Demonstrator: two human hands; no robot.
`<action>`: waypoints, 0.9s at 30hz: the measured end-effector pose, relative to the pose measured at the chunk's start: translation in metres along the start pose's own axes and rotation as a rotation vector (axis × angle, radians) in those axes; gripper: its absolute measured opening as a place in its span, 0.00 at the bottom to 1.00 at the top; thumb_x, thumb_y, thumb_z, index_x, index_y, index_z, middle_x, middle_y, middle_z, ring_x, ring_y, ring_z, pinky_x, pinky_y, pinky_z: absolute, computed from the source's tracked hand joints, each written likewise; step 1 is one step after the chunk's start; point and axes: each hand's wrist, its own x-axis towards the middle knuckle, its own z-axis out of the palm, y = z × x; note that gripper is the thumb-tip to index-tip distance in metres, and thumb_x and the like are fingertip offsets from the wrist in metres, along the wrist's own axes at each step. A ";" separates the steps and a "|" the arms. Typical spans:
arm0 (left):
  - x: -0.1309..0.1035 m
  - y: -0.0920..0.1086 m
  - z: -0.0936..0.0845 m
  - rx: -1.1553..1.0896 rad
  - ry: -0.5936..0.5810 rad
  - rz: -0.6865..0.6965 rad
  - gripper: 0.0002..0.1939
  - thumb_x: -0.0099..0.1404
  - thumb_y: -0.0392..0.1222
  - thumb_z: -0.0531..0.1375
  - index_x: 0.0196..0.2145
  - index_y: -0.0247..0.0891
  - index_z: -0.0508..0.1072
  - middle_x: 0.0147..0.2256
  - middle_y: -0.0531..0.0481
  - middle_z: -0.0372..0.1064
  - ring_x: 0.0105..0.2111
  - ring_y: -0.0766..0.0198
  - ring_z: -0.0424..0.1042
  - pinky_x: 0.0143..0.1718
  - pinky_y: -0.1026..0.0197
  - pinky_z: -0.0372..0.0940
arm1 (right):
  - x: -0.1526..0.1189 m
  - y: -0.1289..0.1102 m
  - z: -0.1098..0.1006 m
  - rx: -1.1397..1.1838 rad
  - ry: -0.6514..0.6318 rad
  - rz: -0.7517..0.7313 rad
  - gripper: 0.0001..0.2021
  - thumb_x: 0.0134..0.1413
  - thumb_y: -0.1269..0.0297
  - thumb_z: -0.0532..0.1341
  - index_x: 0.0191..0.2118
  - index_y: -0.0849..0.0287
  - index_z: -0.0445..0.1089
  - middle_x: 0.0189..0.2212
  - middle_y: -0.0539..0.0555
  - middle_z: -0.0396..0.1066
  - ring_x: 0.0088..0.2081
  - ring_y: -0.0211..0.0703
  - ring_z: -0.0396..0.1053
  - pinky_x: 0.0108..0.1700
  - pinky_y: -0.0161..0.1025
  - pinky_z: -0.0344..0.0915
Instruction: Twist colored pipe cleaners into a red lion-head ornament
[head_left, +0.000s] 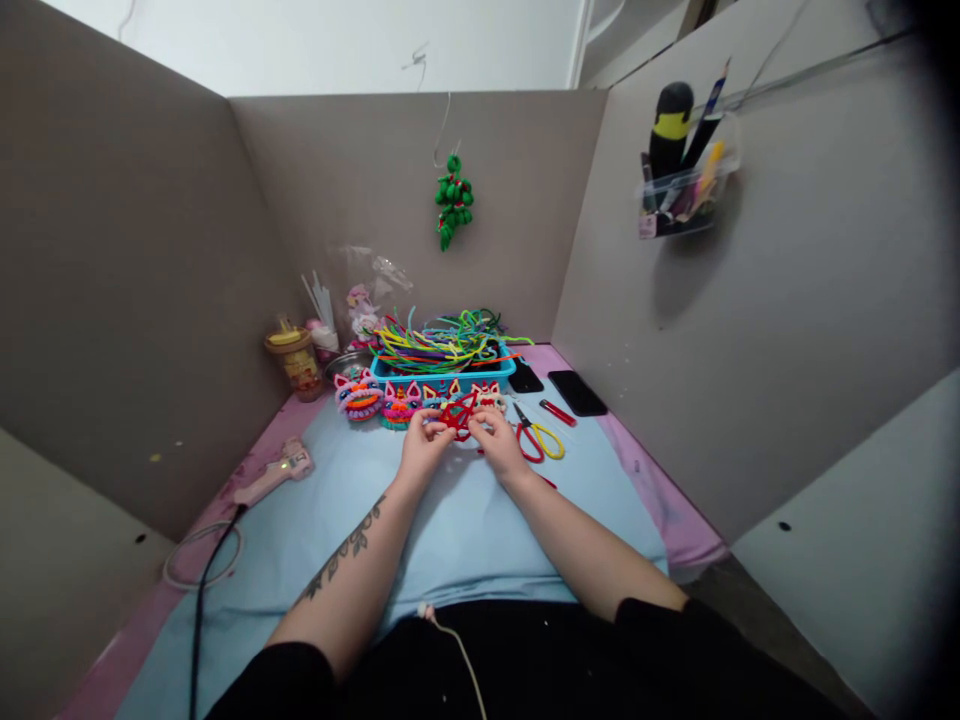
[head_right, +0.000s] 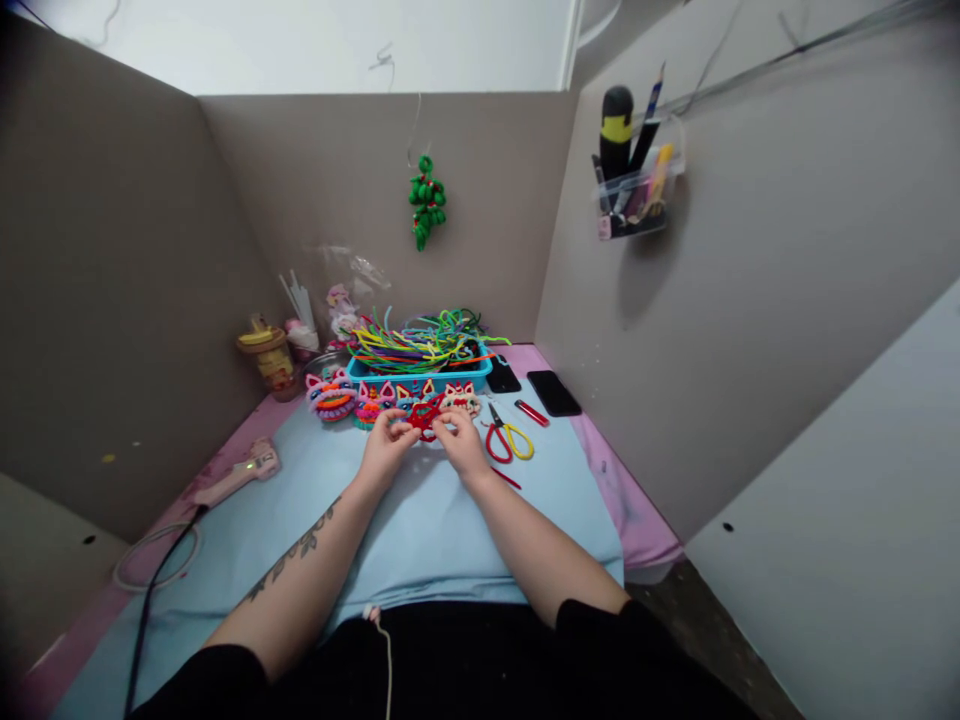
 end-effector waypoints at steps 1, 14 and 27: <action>0.000 -0.001 0.000 0.007 -0.012 0.004 0.24 0.45 0.42 0.66 0.38 0.38 0.61 0.23 0.57 0.67 0.21 0.72 0.66 0.26 0.68 0.59 | 0.000 0.000 0.000 -0.003 -0.005 0.006 0.10 0.45 0.56 0.59 0.26 0.58 0.67 0.42 0.56 0.63 0.45 0.46 0.63 0.36 0.38 0.65; 0.004 0.006 -0.003 0.014 0.058 -0.017 0.26 0.44 0.45 0.67 0.38 0.39 0.60 0.23 0.57 0.66 0.19 0.73 0.64 0.22 0.69 0.55 | 0.006 0.001 -0.008 -0.049 0.130 -0.076 0.10 0.46 0.58 0.59 0.34 0.57 0.65 0.36 0.53 0.65 0.38 0.42 0.64 0.40 0.40 0.63; -0.005 0.027 -0.009 -0.233 -0.300 -0.292 0.25 0.42 0.44 0.69 0.37 0.39 0.65 0.16 0.62 0.55 0.14 0.77 0.49 0.17 0.69 0.41 | 0.022 0.018 -0.018 -0.064 0.027 -0.043 0.11 0.44 0.55 0.60 0.30 0.58 0.69 0.28 0.50 0.70 0.31 0.41 0.65 0.37 0.39 0.62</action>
